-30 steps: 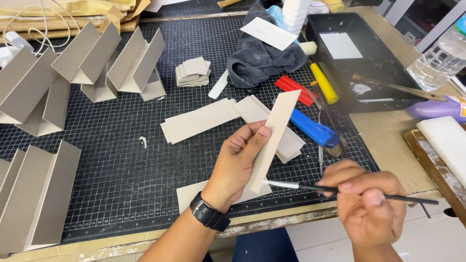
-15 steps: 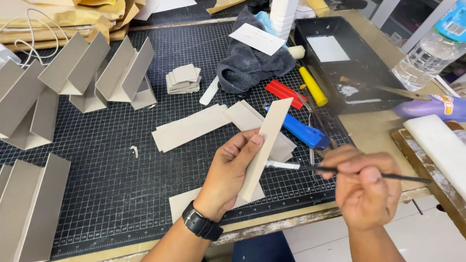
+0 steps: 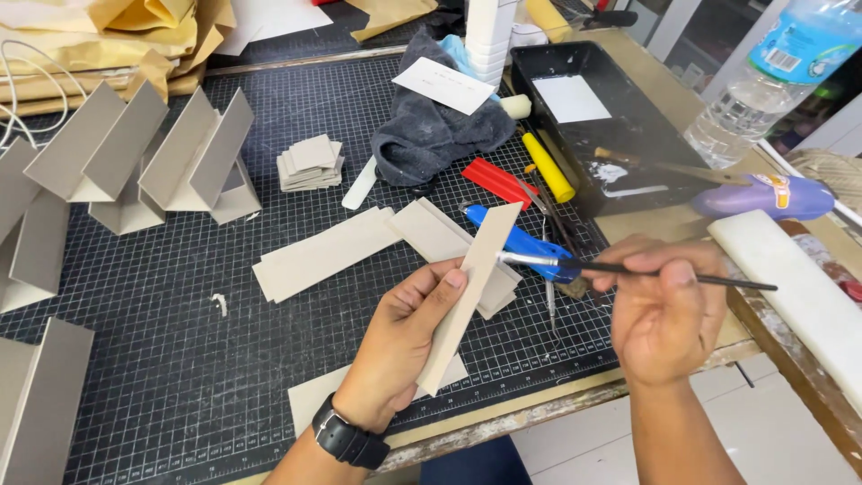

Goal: Applying glue to cardboard strips and folding them to assemble components

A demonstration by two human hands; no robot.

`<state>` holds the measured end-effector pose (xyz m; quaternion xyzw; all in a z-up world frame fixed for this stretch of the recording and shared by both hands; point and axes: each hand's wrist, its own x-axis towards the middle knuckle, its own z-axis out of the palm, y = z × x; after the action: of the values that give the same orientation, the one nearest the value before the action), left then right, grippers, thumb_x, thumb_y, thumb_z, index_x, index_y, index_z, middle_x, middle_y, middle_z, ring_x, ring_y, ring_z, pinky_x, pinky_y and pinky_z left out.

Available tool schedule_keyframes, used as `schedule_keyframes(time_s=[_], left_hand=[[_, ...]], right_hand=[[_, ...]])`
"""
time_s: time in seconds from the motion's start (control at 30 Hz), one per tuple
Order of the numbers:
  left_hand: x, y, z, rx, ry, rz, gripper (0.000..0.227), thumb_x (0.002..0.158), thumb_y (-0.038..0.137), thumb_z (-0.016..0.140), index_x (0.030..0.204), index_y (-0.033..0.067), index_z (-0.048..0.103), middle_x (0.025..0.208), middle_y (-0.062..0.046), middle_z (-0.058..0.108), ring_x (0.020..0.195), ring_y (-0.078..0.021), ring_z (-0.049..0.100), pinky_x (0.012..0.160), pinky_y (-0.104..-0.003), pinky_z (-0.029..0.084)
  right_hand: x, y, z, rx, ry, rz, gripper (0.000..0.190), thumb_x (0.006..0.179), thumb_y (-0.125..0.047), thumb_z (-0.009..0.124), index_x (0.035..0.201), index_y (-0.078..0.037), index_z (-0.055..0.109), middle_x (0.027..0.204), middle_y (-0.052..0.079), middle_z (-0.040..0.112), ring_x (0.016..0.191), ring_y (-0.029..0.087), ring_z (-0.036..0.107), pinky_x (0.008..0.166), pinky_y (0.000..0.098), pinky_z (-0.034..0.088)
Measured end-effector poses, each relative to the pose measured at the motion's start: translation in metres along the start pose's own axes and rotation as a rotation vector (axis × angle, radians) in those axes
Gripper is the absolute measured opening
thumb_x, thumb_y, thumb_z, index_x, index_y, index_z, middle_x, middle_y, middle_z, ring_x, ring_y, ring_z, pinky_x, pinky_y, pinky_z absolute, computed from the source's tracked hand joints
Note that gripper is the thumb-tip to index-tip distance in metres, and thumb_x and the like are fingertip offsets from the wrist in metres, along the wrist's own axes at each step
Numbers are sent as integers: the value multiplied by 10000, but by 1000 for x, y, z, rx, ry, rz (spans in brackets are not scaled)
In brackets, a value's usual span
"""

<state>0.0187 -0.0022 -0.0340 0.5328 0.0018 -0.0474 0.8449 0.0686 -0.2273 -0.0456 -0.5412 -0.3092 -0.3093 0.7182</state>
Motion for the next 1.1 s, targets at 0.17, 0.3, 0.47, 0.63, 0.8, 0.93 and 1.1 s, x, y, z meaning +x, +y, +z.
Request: schedule_keyframes(time_s=[0.17, 0.3, 0.47, 0.63, 0.8, 0.93, 1.1], left_hand=[[-1, 0, 0, -9, -3, -29, 372, 976, 255, 624, 1247, 29, 743, 1049, -57, 760, 868, -106, 638, 776, -203, 471], [-2, 0, 0, 2, -11, -61, 395, 966, 282, 633, 1266, 51, 744, 987, -39, 750, 787, -79, 606, 660, -182, 436], [-3, 4, 0, 27, -35, -98, 405, 962, 296, 631, 1281, 74, 746, 898, -34, 734, 593, -59, 539, 457, -179, 412], [-4, 3, 0, 23, -20, -101, 395, 967, 282, 632, 1279, 70, 750, 876, -39, 742, 613, -62, 548, 485, -188, 412], [-4, 10, 5, 58, 13, -126, 419, 962, 285, 623, 1297, 72, 758, 877, -41, 735, 626, -67, 531, 502, -192, 398], [-5, 8, 4, 53, 22, -131, 406, 961, 276, 624, 1284, 70, 759, 893, -58, 750, 607, -72, 533, 484, -196, 417], [-4, 8, 4, 52, 18, -122, 383, 971, 269, 620, 1263, 67, 764, 886, -55, 746, 598, -66, 522, 484, -194, 403]], right_hand=[[10, 5, -6, 6, 84, -18, 240, 1100, -235, 459, 983, -52, 560, 778, 122, 582, 716, 310, 674, 599, 294, 556], [16, 15, -19, 88, 115, 9, 200, 1116, -146, 439, 1039, -27, 581, 924, 173, 650, 728, 288, 717, 629, 307, 663], [26, 16, -25, 96, 80, 2, 203, 1139, -154, 473, 1045, -50, 620, 931, 134, 705, 794, 255, 760, 659, 267, 674], [62, 32, -63, -424, 267, 70, 194, 1162, -279, 497, 1077, -105, 513, 982, 67, 639, 781, 248, 716, 617, 307, 546], [97, 54, -87, -945, 61, 202, 361, 1180, -403, 437, 1044, -108, 595, 793, 43, 687, 736, 130, 671, 710, 286, 525], [107, 73, -95, -1187, -215, 382, 362, 1156, -358, 402, 1059, -108, 646, 826, 61, 740, 835, 278, 709, 816, 454, 474], [107, 72, -98, -1139, -140, 296, 458, 1162, -341, 423, 959, -99, 754, 836, 6, 748, 858, 197, 697, 818, 409, 473]])
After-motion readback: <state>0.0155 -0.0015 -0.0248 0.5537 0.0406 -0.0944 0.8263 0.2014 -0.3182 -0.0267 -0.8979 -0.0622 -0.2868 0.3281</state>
